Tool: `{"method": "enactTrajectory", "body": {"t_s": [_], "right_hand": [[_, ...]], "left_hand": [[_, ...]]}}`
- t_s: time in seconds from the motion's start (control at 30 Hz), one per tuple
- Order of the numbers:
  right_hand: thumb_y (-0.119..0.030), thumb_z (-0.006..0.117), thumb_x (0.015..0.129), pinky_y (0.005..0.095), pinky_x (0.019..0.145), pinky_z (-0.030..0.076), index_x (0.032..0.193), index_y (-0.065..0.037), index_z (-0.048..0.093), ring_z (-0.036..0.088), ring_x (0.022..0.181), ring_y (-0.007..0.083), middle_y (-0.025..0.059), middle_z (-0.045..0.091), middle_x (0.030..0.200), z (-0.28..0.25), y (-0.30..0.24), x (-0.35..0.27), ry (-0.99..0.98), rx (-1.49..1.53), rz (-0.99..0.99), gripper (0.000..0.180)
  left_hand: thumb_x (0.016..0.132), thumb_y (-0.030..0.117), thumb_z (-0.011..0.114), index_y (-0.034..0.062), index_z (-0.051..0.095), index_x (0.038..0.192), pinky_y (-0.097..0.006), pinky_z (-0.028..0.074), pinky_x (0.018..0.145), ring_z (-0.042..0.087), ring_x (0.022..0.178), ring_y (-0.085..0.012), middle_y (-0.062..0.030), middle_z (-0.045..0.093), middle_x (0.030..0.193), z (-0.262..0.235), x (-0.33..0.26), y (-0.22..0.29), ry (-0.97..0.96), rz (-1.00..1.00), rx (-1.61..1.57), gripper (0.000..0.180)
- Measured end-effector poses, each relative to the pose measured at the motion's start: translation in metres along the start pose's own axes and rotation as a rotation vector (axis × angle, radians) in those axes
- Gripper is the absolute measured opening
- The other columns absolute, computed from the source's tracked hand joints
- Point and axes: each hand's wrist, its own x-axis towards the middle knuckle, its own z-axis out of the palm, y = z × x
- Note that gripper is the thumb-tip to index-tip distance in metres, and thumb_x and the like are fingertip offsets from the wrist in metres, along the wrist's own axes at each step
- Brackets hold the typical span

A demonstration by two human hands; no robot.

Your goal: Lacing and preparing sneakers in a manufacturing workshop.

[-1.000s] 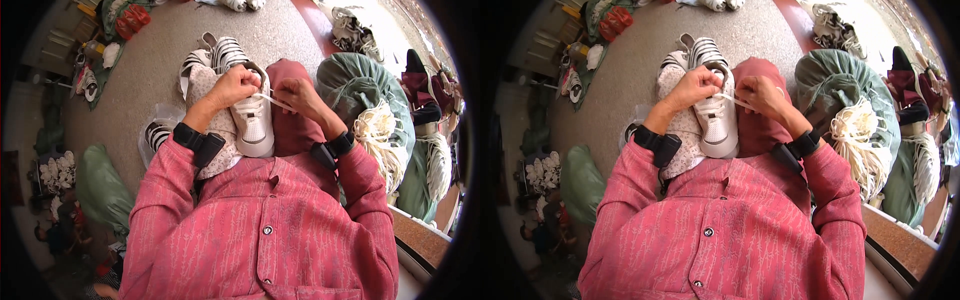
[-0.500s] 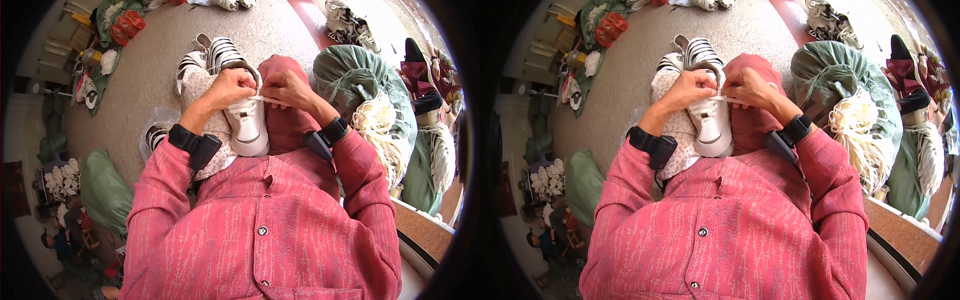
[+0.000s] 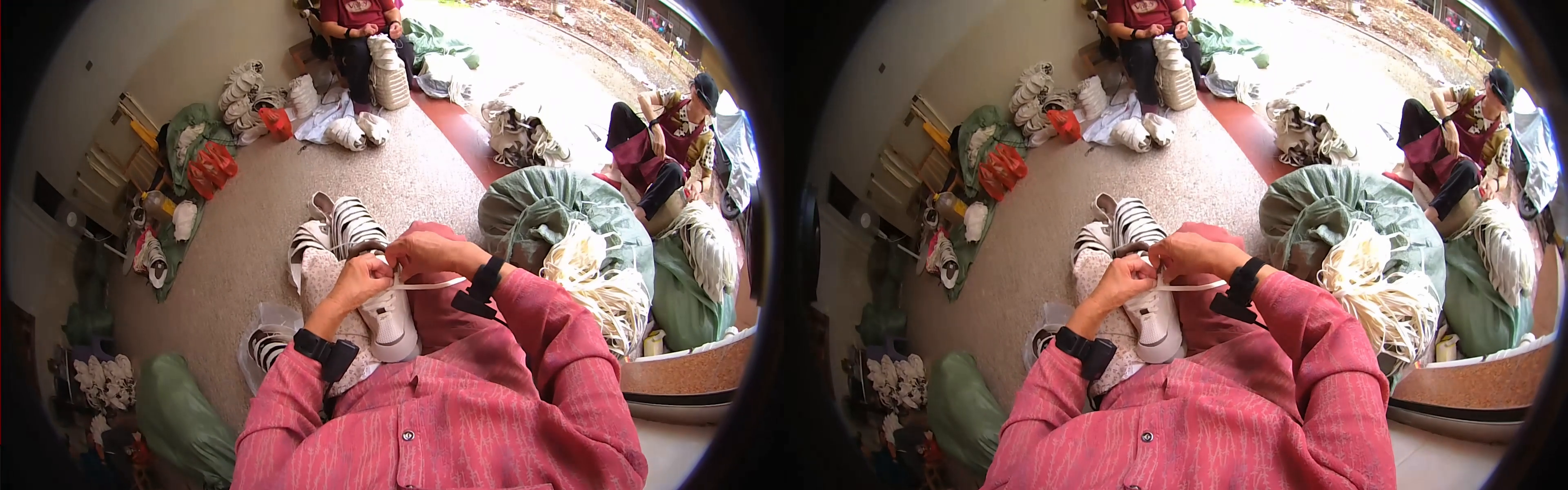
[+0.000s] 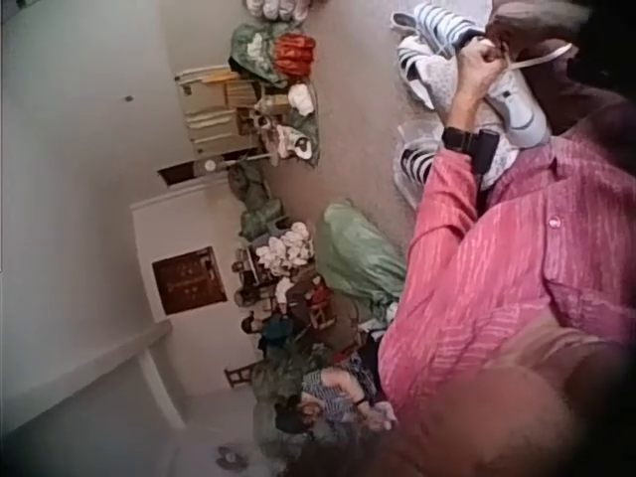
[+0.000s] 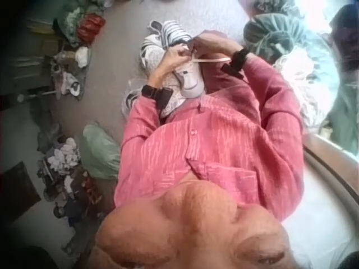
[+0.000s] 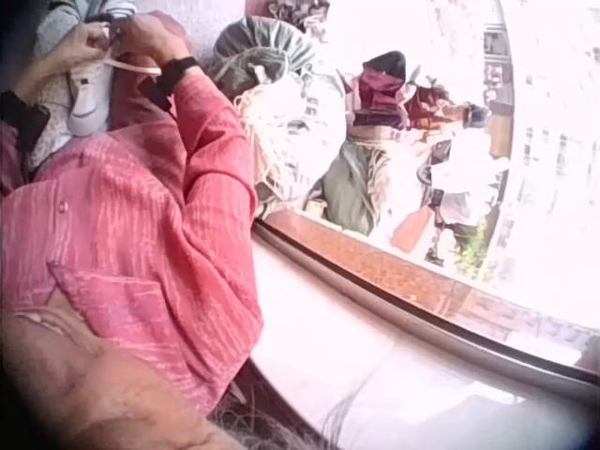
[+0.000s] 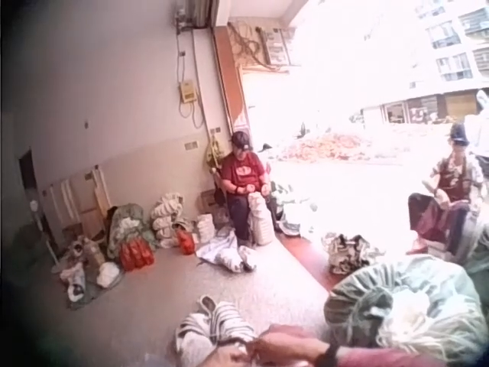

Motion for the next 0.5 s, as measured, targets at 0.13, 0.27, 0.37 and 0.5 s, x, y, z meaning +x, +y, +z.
{"method": "enactTrajectory", "body": {"t_s": [0.13,0.27,0.37,0.5], "right_hand": [[-0.023,0.076,0.066,0.0362,0.064,0.047,0.088,-0.011,0.064,0.064,0.075,0.0259,0.0067,0.065,0.077,-0.003,0.007,0.004,0.03,-0.045,-0.059,0.028],[-0.022,0.076,0.067,0.0351,0.064,0.047,0.088,-0.011,0.064,0.063,0.074,0.0239,0.0051,0.064,0.077,-0.002,0.013,0.006,0.016,0.003,-0.062,0.027],[-0.022,0.075,0.069,0.0348,0.066,0.048,0.09,-0.012,0.064,0.063,0.075,0.0231,0.0051,0.064,0.078,0.002,0.02,0.006,0.008,0.056,-0.06,0.026],[-0.021,0.073,0.073,0.0346,0.069,0.048,0.093,-0.012,0.063,0.064,0.079,0.0228,0.0061,0.065,0.081,0.0,0.014,0.008,-0.045,0.085,0.009,0.024]], "left_hand": [[0.069,0.01,0.071,-0.0001,0.069,0.08,-0.026,0.046,0.062,0.058,0.067,-0.0126,-0.0052,0.059,0.076,-0.004,0.003,0.003,-0.014,-0.027,-0.005,0.015],[0.072,0.013,0.069,0.0029,0.069,0.079,-0.029,0.048,0.064,0.06,0.069,-0.0194,-0.0074,0.06,0.076,-0.005,0.005,0.007,-0.007,0.042,0.119,0.013],[0.073,0.015,0.068,0.0048,0.068,0.078,-0.032,0.048,0.066,0.061,0.07,-0.0234,-0.0084,0.059,0.077,-0.011,0.009,0.013,-0.052,0.112,0.274,0.011],[0.075,0.018,0.068,0.0066,0.067,0.077,-0.035,0.048,0.066,0.061,0.073,-0.0248,-0.0083,0.059,0.078,-0.056,0.022,0.008,-0.012,0.12,0.396,0.011]]}}
